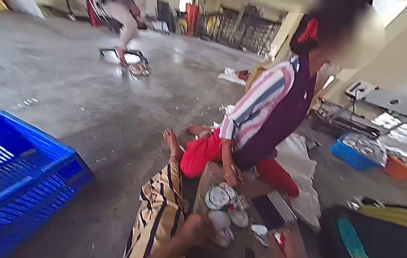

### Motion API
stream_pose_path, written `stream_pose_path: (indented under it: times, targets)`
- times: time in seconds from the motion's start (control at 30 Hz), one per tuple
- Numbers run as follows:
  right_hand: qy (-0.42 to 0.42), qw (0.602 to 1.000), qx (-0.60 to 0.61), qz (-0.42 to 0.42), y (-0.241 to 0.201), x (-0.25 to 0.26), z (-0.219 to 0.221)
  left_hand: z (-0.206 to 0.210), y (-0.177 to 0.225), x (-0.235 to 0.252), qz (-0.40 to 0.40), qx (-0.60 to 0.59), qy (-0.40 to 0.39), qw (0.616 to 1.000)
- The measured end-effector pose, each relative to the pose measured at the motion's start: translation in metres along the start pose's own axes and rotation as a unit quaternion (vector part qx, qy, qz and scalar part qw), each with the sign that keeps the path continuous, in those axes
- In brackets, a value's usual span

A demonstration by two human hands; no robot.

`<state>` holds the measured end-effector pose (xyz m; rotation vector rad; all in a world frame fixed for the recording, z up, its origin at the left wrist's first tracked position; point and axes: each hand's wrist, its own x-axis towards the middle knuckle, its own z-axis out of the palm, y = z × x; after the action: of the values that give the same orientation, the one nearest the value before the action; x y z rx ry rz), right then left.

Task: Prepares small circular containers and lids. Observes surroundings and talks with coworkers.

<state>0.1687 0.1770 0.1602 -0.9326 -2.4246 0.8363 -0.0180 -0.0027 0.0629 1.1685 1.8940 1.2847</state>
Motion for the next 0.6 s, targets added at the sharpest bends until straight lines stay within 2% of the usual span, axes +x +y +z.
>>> stream_pose_path:
  times: [0.17,0.47,0.6]
  targets:
    - [-0.043,0.998,0.022,0.043,-0.006,-0.01,0.014,-0.002,0.0,0.005,-0.043,0.026,-0.028,0.998]
    - [-0.074,0.996,-0.01,0.037,-0.021,-0.012,0.029,0.002,0.003,0.005,-0.075,0.024,0.015,0.997]
    - [-0.114,0.992,-0.048,0.032,-0.033,-0.014,0.046,0.002,0.0,0.003,-0.055,0.009,0.027,0.998]
